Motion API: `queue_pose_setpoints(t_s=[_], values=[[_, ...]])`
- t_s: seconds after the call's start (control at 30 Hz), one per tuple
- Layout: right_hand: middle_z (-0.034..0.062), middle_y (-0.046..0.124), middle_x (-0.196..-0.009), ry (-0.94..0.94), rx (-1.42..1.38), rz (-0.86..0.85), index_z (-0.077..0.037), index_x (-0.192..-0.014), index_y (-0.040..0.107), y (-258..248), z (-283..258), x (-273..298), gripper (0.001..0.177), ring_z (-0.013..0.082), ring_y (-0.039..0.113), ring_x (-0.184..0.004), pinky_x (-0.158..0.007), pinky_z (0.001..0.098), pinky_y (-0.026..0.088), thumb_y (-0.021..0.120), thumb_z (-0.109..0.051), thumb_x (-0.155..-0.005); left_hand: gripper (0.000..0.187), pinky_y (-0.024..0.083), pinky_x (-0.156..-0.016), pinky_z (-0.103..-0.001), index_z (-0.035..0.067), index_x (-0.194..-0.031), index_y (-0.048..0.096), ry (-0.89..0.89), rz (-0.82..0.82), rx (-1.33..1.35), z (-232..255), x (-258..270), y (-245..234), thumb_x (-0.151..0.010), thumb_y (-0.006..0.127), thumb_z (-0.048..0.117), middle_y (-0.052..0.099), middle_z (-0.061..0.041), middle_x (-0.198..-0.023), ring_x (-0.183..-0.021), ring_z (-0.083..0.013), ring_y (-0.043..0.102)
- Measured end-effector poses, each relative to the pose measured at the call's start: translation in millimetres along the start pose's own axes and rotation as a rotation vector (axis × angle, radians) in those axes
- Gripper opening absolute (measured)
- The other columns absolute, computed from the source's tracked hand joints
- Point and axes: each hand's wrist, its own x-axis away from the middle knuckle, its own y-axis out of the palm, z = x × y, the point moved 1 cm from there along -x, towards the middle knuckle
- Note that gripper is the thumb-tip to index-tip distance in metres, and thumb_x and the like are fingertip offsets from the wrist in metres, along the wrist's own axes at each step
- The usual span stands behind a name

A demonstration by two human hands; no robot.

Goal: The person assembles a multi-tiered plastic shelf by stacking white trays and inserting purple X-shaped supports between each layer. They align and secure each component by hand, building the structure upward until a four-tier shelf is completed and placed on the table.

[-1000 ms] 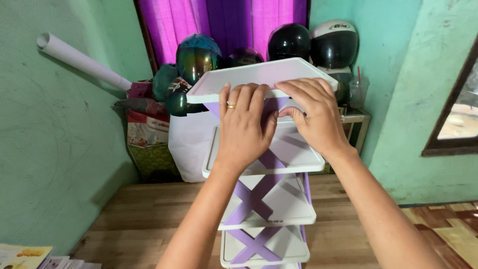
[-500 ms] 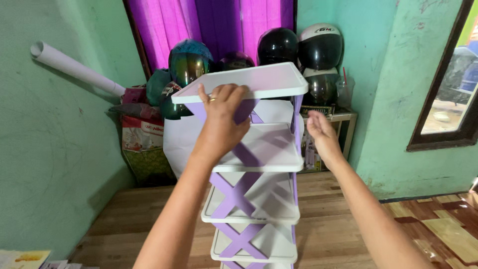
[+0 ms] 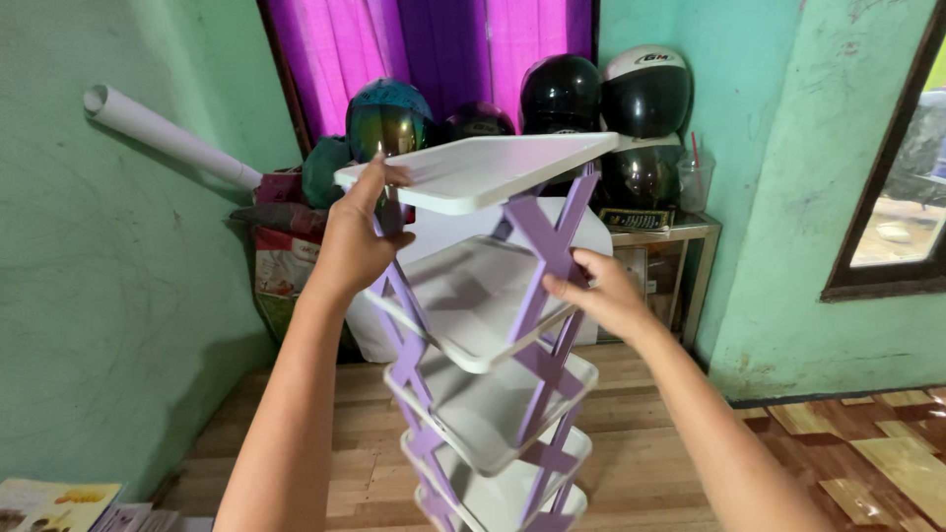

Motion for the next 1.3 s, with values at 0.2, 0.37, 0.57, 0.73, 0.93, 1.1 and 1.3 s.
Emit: queue_pose_setpoints(t_s=[0.2,0.37,0.57,0.73,0.93,1.1,1.3], values=[[0.0011,0.073,-0.065,-0.137,0.142,0.195,-0.01,-0.085,0.079,32,-55,37,0.045,0.0154,0.066,-0.053,-0.051,0.0335,0.049,0.081,-0.054,-0.076,0.072,0.032,-0.117,-0.055,0.015,-0.138,0.054,0.138,0.146,-0.402,-14,12,6,-0.075,0.082,-0.006,0.061,-0.013,-0.143,-0.142,-0.0351,0.049],[0.0033,0.077,-0.073,-0.25,0.175,0.313,-0.01,-0.09,0.081,30,-88,59,0.039,0.0173,0.073,-0.06,-0.058,0.0323,0.054,0.081,-0.048,-0.079,0.08,0.029,-0.12,-0.054,0.009,-0.15,0.048,0.23,0.221,-0.233,15,14,7,-0.074,0.06,-0.014,0.052,-0.022,-0.15,-0.145,-0.0424,0.044],[0.0088,0.078,-0.094,-0.383,0.199,0.41,-0.005,-0.103,0.076,34,-100,69,0.047,0.0216,0.073,-0.08,-0.07,0.0331,0.055,0.079,-0.048,-0.084,0.057,0.031,-0.127,-0.049,0.007,-0.141,0.058,0.363,0.301,-0.239,69,22,11,-0.084,0.06,0.003,0.057,-0.016,-0.144,-0.143,-0.0358,0.05],[0.0125,0.066,-0.102,-0.416,0.229,0.585,-0.001,-0.118,0.059,31,-93,59,0.054,0.0253,0.063,-0.091,-0.078,0.0379,0.051,0.074,-0.047,-0.094,0.043,0.028,-0.122,-0.052,0.004,-0.132,0.062,0.406,0.238,-0.401,92,21,28,-0.095,0.074,0.023,0.061,-0.014,-0.13,-0.132,-0.0328,0.054],[0.0211,0.042,-0.146,-0.66,0.419,0.813,0.001,-0.15,0.041,-11,-105,44,0.065,0.0317,0.042,-0.138,-0.12,0.0476,0.034,0.067,-0.042,-0.108,0.039,0.031,-0.121,-0.052,0.007,-0.12,0.067,0.361,0.256,-0.417,92,24,32,-0.091,0.081,0.028,0.065,-0.008,-0.113,-0.119,-0.0293,0.057],[0.0168,0.05,-0.151,-0.783,0.655,0.544,-0.004,-0.148,0.049,-50,-121,29,0.062,0.0376,0.043,-0.144,-0.125,0.0552,0.022,0.066,-0.034,-0.097,0.033,0.03,-0.122,-0.052,0.007,-0.115,0.069,0.358,0.262,-0.384,89,24,33,-0.09,0.08,0.026,0.065,-0.007,-0.11,-0.119,-0.0289,0.057],[0.0112,0.066,-0.128,-0.827,0.501,0.459,-0.007,-0.133,0.065,-58,-115,25,0.05,0.0324,0.056,-0.126,-0.123,0.0506,0.035,0.076,-0.032,-0.091,0.032,0.027,-0.123,-0.054,0.007,-0.115,0.07,0.342,0.283,-0.386,88,26,36,-0.092,0.078,0.028,0.066,-0.006,-0.109,-0.124,-0.0287,0.057]])
